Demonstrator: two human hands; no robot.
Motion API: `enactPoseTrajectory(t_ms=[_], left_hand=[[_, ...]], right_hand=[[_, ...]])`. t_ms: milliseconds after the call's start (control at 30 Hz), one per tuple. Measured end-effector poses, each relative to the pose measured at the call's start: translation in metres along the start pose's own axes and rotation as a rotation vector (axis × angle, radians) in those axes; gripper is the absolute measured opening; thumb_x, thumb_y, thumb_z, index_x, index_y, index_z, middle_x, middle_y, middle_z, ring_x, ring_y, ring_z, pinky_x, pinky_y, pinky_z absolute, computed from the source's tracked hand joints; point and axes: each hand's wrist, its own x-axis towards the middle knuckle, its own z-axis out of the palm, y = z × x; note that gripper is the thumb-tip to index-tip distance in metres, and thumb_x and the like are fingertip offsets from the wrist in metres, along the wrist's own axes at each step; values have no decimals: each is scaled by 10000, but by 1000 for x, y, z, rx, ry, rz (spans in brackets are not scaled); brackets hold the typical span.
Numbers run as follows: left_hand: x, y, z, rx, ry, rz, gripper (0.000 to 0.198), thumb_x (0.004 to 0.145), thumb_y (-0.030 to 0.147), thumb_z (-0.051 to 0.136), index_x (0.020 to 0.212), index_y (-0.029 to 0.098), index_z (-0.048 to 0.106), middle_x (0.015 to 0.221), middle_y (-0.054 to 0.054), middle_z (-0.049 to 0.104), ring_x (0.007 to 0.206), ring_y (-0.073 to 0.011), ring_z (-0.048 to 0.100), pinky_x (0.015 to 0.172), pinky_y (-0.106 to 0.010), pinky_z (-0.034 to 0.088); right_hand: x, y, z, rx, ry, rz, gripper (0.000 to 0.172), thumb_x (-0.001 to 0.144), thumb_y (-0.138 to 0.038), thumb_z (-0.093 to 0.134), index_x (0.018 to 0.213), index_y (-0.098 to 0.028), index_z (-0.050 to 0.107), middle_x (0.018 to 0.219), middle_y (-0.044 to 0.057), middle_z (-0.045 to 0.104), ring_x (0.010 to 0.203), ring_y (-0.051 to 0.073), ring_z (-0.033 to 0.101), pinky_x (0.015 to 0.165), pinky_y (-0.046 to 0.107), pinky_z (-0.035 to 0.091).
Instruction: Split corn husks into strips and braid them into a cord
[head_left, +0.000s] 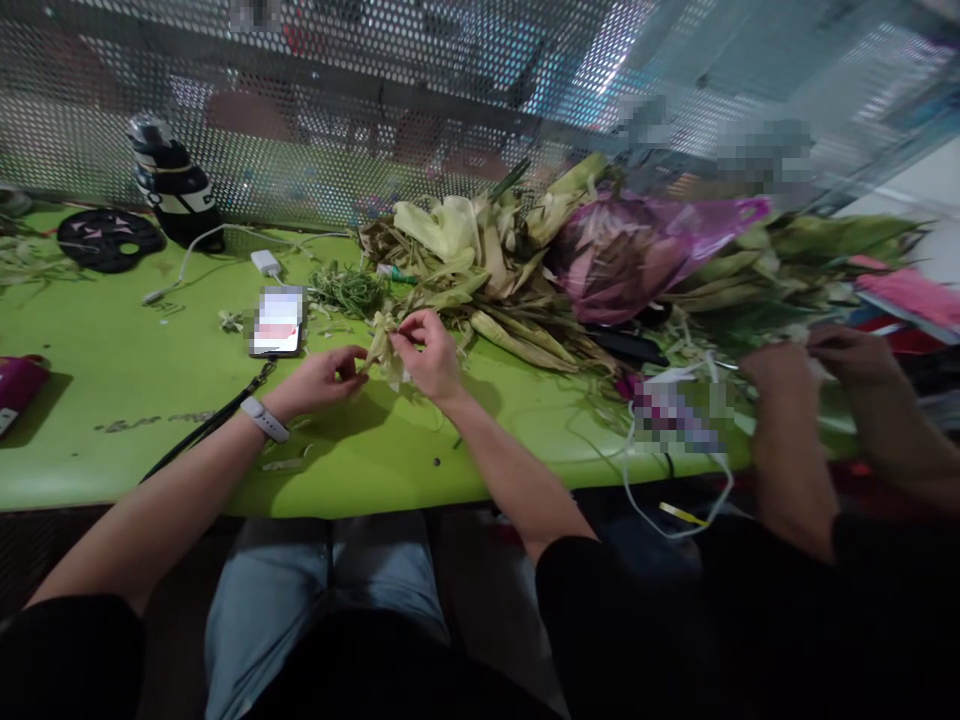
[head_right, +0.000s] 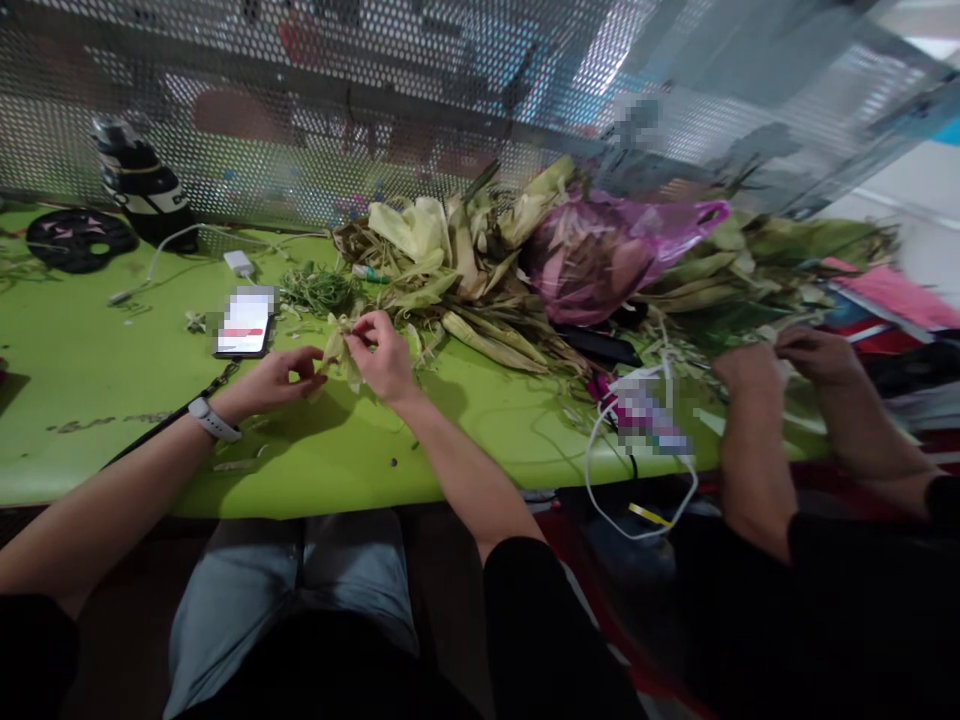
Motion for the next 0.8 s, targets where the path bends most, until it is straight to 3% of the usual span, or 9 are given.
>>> enactPoseTrajectory(t_ms=[67,133,267,367,500,633,800], left_hand=[[0,1,-2,154,-50,-25,187,753,192,694,933,183,741,618,-13,630,531,-162,505,604,-295,373],[0,2,-5,170,-43,-20,136,703,161,703,831,178,746,695,-42,649,590,-180,537,653,-310,405],[-1,4,-8,-226,52,-56,312,700,219,719,1010,188,728,986,-84,717,914,-266,656,819,-355,490],[0,3,-8,-542,83,-121,267,840,378,617,993,173,692,895,-82,733,916,-268,683,851,-385,511],[2,3,-3,-666,74,-152,418,900,569,582,893,162,681,778,-76,705,782,-226,682,799,-363,533],[0,8,1,-585,163,-128,333,821,482,759,928,182,662,749,-14,645,701,-146,616,679,-276,508],[-3,14,0,-623,146,-164,243,777,380,791,874,195,668,753,1,619,637,-105,551,522,-212,372]], right_hand=[[2,1,-2,-15,34,9,249,871,-458,637,912,-240,524,799,1,691,740,163,677,715,298,531],[3,2,-3,-25,25,-12,254,871,-466,636,914,-242,525,814,8,695,757,168,680,732,304,537],[1,3,-2,-76,-98,-129,224,875,-450,618,932,-245,552,895,32,712,841,193,697,797,330,551],[-2,4,1,-141,-166,-222,181,895,-416,600,930,-239,588,906,48,717,860,208,693,823,353,547],[-3,4,3,-219,-230,-290,129,928,-355,589,928,-241,649,966,71,740,926,234,694,882,394,540],[-2,1,1,-226,-284,-370,149,941,-268,558,884,-256,696,1138,65,748,1100,241,682,1004,445,509],[-3,-7,-2,-207,-274,-407,144,874,-211,579,807,-254,700,1222,66,730,1120,250,666,1022,473,497]])
